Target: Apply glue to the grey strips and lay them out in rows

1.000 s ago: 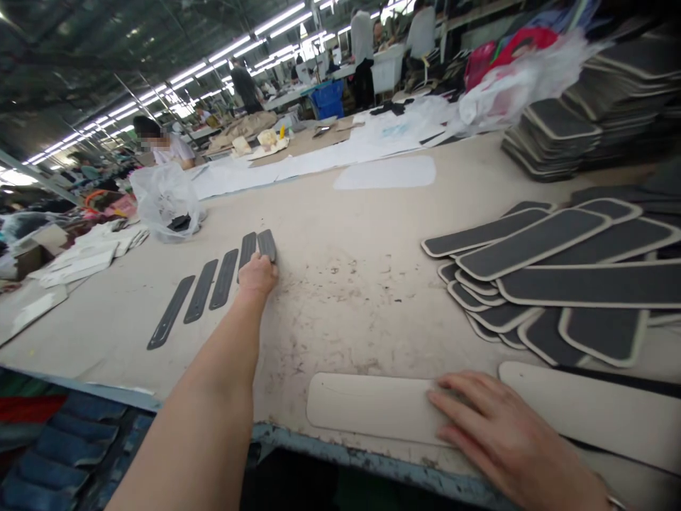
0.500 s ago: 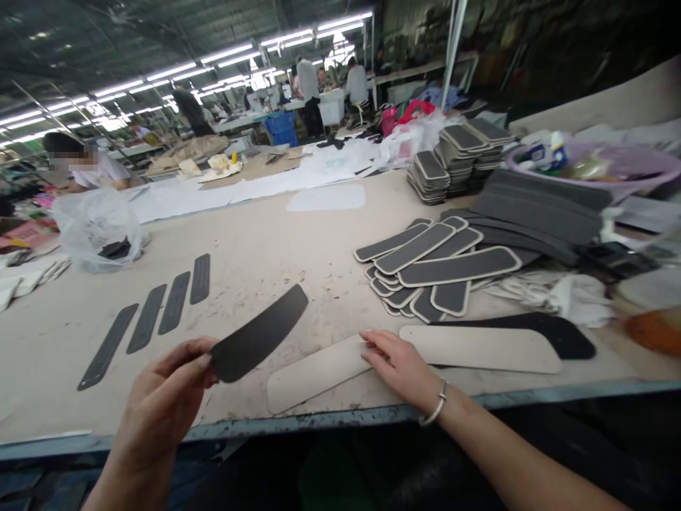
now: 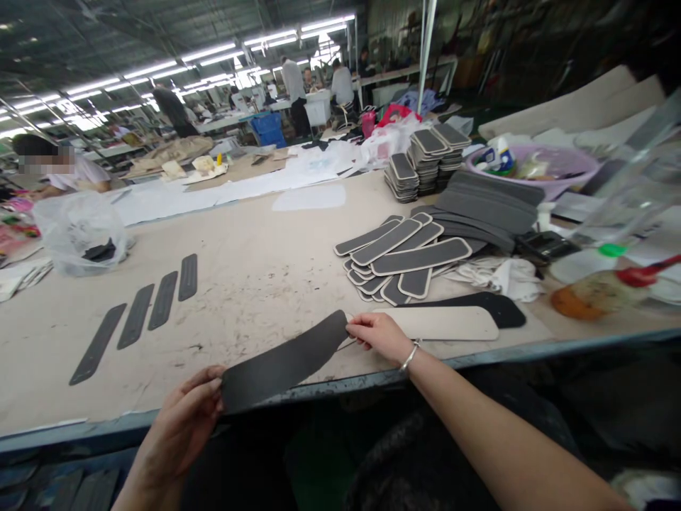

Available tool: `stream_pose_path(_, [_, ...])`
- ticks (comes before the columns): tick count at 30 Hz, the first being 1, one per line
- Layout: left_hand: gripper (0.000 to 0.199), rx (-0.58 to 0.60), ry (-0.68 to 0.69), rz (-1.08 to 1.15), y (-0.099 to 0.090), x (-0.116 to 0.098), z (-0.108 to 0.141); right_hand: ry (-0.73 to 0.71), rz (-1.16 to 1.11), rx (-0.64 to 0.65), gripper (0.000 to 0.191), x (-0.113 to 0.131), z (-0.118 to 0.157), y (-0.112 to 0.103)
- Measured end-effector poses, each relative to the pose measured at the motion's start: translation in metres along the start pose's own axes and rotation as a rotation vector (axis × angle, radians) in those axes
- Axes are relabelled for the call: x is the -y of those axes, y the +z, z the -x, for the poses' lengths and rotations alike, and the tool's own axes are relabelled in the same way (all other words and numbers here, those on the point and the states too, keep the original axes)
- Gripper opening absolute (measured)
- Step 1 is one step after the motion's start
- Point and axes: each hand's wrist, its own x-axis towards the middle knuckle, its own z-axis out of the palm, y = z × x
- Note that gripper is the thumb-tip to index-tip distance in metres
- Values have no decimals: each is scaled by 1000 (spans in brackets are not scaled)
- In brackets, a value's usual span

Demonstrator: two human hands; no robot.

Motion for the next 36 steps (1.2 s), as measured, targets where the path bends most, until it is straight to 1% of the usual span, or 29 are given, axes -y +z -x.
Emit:
stream_pose_path(2, [26, -35, -15, -33, 0, 9, -15, -29, 176, -63, 22, -4, -1, -5])
stream_pose_path(3, [28, -36, -29, -62, 0, 14, -22, -35, 225, -84, 22, -6, -2, -6])
stream_pose_path(7, [31, -29, -94, -216, -1, 32, -46, -37, 381, -100, 19, -14, -9, -5])
stream_pose_path(9, [32, -37, -105, -305, -2, 40, -52, -34, 450, -99, 21, -17, -14, -3])
stream_pose_path(12, [33, -54, -81, -442, -4, 48, -56, -27, 535, -94, 24, -18, -19, 1])
stream_pose_path(16, [32, -76, -27, -627, -6, 54, -61, -8, 617, -76, 25, -15, -23, 2])
stream_pose_path(18, [32, -86, -13, -677, -7, 57, -65, 1, 645, -73, 26, -13, -24, 2])
stream_pose_path(21, [34, -80, -10, -646, -8, 58, -67, 2, 666, -58, 27, -10, -23, 2])
stream_pose_path(26, [37, -16, -16, -508, -5, 55, -60, 7, 688, -40, 29, -10, -23, 2])
stream_pose_path(31, [28, -72, -9, -487, 1, 55, -58, 23, 691, -22, 29, -11, -23, 3])
stream_pose_path(34, [29, -88, -5, -486, 1, 60, -62, 18, 713, -28, 30, -10, -23, 3])
stream_pose_path(36, [29, -109, 14, -540, -1, 64, -65, 17, 729, -33, 30, -10, -23, 4])
